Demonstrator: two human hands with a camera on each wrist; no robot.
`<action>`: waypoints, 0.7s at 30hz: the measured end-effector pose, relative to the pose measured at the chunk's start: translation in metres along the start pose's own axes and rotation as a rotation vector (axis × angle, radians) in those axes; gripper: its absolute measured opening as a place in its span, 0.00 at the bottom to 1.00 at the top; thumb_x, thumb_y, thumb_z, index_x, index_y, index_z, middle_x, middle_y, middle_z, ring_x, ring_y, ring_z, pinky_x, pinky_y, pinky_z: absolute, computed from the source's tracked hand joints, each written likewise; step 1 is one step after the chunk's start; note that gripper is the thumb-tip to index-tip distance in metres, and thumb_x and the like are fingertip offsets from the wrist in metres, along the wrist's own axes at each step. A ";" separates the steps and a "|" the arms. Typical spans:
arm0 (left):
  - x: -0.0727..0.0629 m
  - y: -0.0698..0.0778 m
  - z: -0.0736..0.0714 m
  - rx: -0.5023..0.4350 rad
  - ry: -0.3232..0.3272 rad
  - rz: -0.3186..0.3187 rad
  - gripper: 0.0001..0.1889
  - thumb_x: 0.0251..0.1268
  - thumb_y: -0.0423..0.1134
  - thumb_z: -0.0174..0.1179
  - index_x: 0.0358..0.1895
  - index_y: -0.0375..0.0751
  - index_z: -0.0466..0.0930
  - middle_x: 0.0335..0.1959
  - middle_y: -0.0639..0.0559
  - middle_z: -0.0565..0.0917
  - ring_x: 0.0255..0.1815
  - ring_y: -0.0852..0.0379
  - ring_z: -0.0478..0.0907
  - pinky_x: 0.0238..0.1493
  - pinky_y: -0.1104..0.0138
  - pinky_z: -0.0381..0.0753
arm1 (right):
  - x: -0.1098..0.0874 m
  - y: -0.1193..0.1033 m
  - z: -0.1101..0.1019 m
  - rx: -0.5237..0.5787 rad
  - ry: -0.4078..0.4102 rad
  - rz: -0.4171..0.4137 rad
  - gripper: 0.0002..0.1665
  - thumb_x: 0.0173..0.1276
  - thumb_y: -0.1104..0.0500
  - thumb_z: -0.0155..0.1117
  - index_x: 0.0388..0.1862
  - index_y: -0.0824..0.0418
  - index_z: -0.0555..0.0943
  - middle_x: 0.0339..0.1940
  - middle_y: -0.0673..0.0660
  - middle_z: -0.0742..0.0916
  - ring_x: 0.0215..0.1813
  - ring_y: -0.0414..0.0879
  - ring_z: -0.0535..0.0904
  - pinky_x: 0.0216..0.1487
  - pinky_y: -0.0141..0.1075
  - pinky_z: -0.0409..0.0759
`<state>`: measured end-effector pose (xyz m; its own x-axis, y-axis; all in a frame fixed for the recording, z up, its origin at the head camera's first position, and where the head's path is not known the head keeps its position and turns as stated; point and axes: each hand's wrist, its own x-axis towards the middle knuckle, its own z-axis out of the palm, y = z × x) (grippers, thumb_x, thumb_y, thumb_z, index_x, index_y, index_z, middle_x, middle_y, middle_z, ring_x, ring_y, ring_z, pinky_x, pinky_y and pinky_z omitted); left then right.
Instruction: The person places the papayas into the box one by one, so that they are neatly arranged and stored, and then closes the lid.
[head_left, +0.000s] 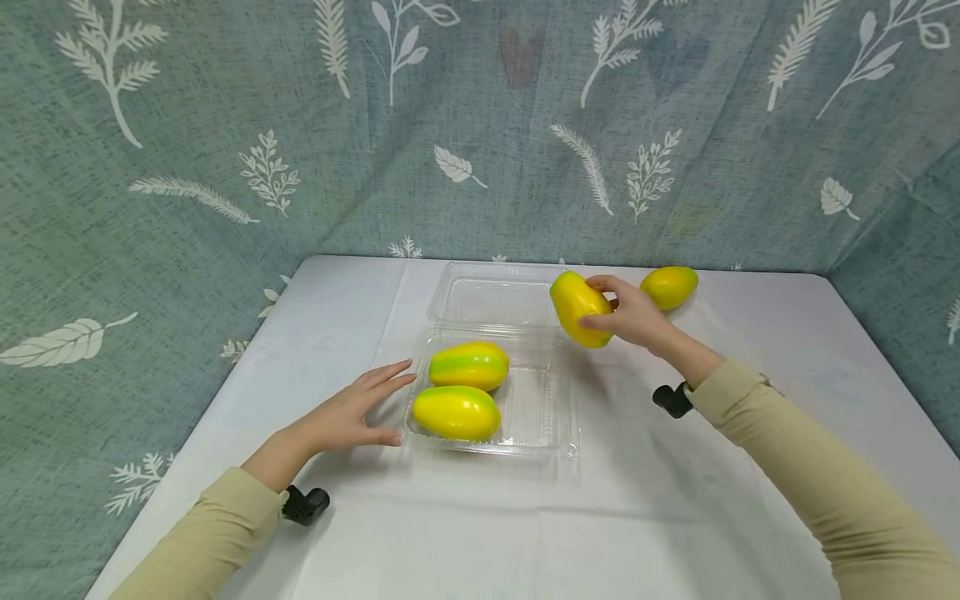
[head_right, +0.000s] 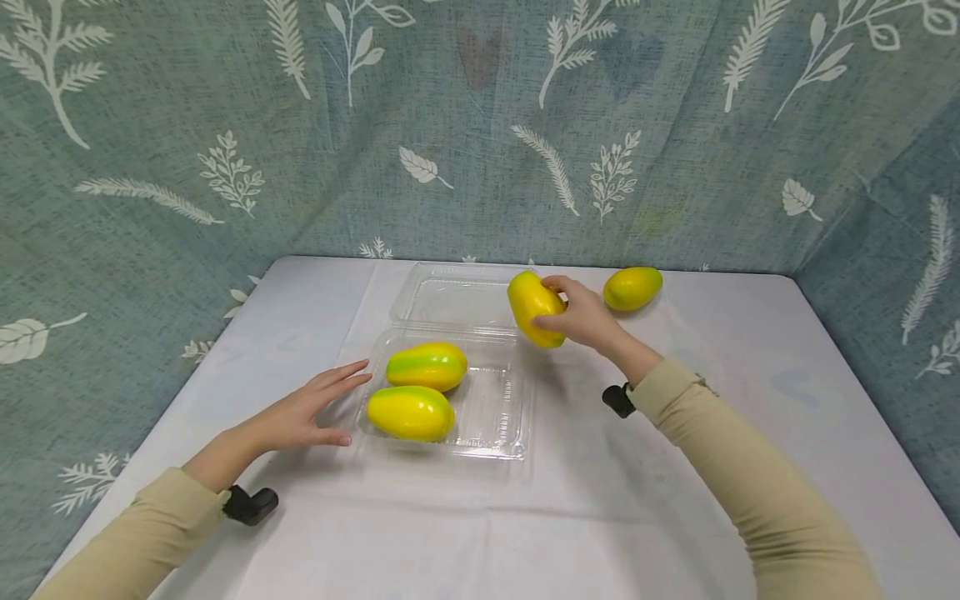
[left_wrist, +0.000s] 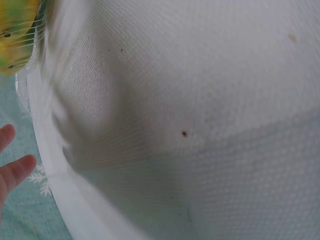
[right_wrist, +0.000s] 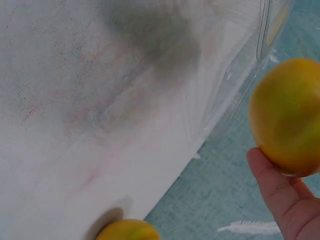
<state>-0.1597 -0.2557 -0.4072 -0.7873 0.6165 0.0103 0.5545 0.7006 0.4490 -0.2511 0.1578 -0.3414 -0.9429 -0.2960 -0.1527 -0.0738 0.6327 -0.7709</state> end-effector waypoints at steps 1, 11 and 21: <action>0.000 0.000 0.000 0.000 0.000 0.000 0.44 0.48 0.53 0.66 0.69 0.44 0.58 0.72 0.49 0.52 0.70 0.43 0.50 0.62 0.41 0.57 | -0.001 -0.001 0.001 -0.007 -0.006 -0.010 0.41 0.59 0.54 0.64 0.68 0.60 0.59 0.66 0.61 0.67 0.57 0.58 0.70 0.53 0.47 0.74; 0.000 -0.002 0.001 0.004 0.000 -0.004 0.44 0.48 0.54 0.66 0.69 0.44 0.57 0.73 0.50 0.52 0.70 0.43 0.50 0.62 0.41 0.57 | -0.009 -0.012 0.014 -0.044 -0.083 -0.149 0.39 0.58 0.56 0.66 0.67 0.60 0.62 0.64 0.60 0.70 0.57 0.57 0.69 0.52 0.47 0.74; 0.000 -0.001 0.000 -0.001 0.000 -0.010 0.44 0.48 0.54 0.66 0.69 0.47 0.57 0.73 0.50 0.51 0.70 0.43 0.50 0.62 0.41 0.56 | -0.013 -0.019 0.030 -0.075 -0.131 -0.283 0.36 0.57 0.62 0.66 0.64 0.64 0.65 0.62 0.62 0.72 0.55 0.57 0.69 0.54 0.48 0.73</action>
<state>-0.1602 -0.2569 -0.4081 -0.7926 0.6097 0.0054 0.5463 0.7062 0.4503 -0.2276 0.1279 -0.3435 -0.8322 -0.5540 -0.0211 -0.3549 0.5617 -0.7474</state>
